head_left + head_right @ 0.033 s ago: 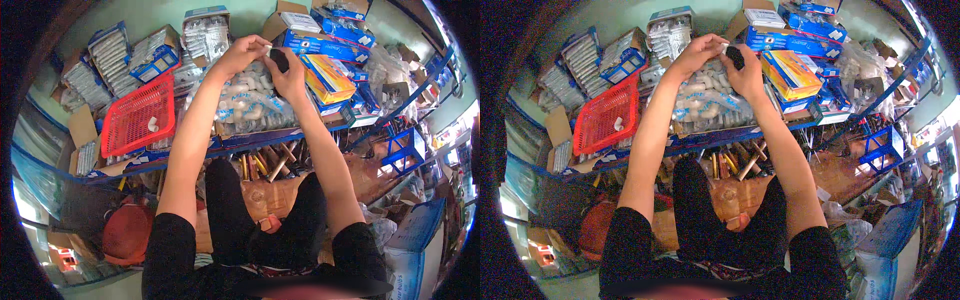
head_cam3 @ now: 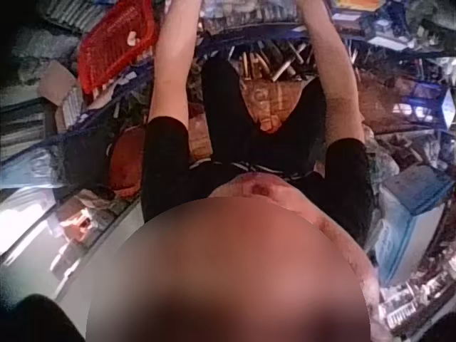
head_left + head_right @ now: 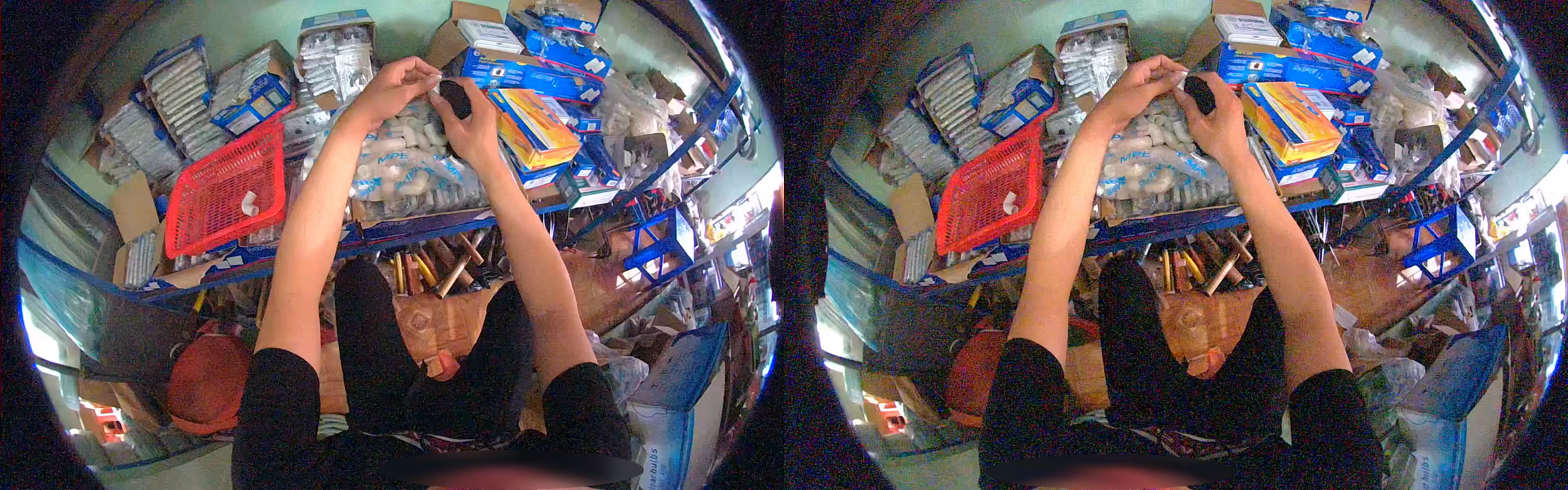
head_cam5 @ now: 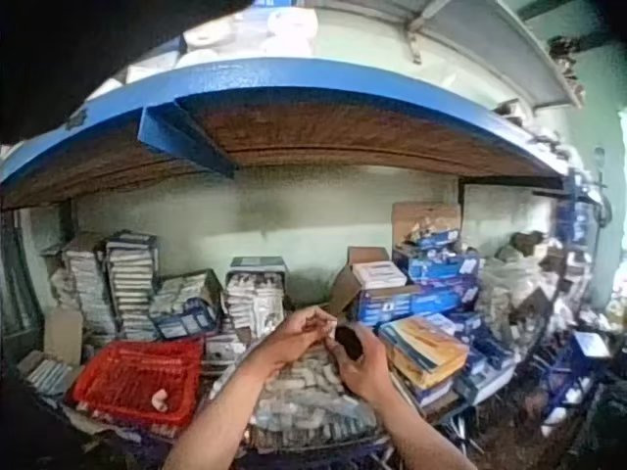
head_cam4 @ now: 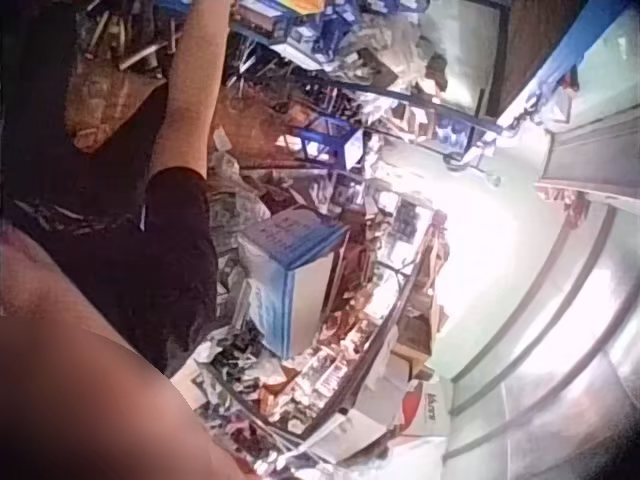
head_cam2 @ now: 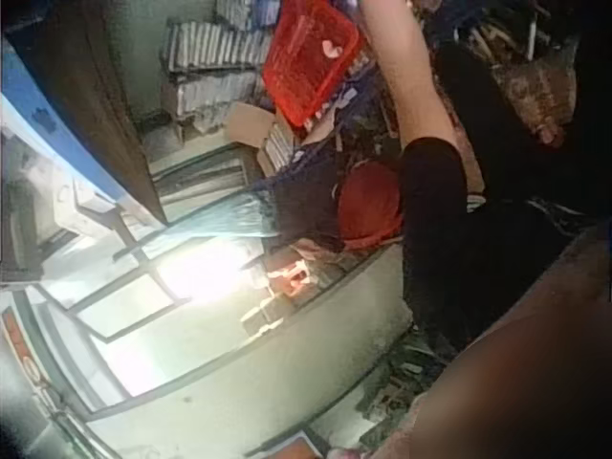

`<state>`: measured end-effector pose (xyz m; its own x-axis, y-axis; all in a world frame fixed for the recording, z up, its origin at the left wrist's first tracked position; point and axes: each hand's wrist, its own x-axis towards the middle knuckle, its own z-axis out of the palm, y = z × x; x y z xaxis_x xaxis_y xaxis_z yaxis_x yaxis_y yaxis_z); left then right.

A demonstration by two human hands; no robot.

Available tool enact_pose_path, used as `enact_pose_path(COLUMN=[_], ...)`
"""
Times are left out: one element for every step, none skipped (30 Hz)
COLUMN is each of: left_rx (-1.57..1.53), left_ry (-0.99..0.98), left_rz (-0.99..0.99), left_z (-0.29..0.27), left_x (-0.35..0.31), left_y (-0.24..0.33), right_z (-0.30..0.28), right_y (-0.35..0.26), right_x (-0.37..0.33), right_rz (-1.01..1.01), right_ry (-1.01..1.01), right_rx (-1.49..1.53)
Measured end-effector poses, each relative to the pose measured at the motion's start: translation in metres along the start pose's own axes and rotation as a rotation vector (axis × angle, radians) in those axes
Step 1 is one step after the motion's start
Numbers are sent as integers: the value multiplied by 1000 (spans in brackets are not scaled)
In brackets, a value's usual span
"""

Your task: The recorder sorts small white plastic components from a red basket and assembles them into a black cylindrical casing.

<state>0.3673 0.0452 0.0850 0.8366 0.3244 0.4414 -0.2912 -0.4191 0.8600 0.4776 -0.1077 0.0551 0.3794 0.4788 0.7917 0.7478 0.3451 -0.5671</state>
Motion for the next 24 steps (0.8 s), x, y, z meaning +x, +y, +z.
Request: enact_pose_path(left_rx=[39, 41, 24, 5, 7, -17, -41, -42, -34, -24, -24, 12, 48, 48, 51, 51, 50, 108, 167, 168, 229, 290, 290, 355], left_ry=[11, 8, -16, -40, -43, -48, -51, -51, -68, -84, -83, -56, -30, -30, -19, -9, -11, -3, 6, 6, 24, 42, 42, 37], left_rz=[-19, -19, -73, -124, -122, -45, 30, 29, 50, 69, 68, 48, 30, 31, 26, 22, 24, 35, 45, 45, 54, 63, 63, 74], left_z=[-1, -3, -4, -3, 1, 6, 10, 11, 13, 12, 11, 10, 9, 9, 8, 9, 10, 11, 12, 12, 13, 14, 15, 16], left_x=[0, 0, -2, -2, -3, -4, -5, -6, -6, -6, -6, -6, -6, -5, -4, -3, -2, -1, -1, -1, -1, -1, -1, 0], left_y=[1, 1, 2, 6, 9, 12, 15, 19, 23, 23, 21, 20, 17, 15, 12, 10, 9, 7, 7, 7, 6, 6, 7, 7], right_z=[-1, -3, -4, -6, -7, -7, -7, -7, -7, -5, -3, -1, -1, 0, 0, 0, 1, 2, 1, 0, 0, 0, -1, -1], right_y=[1, 2, 3, 3, 4, 4, 4, 3, 4, 4, 4, 5, 4, 4, 3, 5, 7, 8, 7, 6, 4, 6, 9, 11], right_x=[-1, -1, -2, -2, -2, -2, -1, 0, 0, 0, 0, -1, -1, -1, -1, -1, -2, -2, -2, -2, -2, -2, -2, -2], right_rz=[0, 39, 78, 76, 60, 44, 44, 85, 126, 127, 133, 140, 140, 155, 170, 170, 132, 95, 94, 95, 96, 96, 79, 62], right_ry=[4, -41, -86, -82, -70, -58, -58, -42, -27, -29, -14, 1, 1, 3, 5, 6, 55, 103, 103, 91, 79, 79, 91, 103], right_rx=[-1, 32, 66, 65, 79, 92, 93, 143, 193, 195, 163, 130, 130, 114, 99, 96, 67, 39, 39, 53, 68, 68, 79, 90])
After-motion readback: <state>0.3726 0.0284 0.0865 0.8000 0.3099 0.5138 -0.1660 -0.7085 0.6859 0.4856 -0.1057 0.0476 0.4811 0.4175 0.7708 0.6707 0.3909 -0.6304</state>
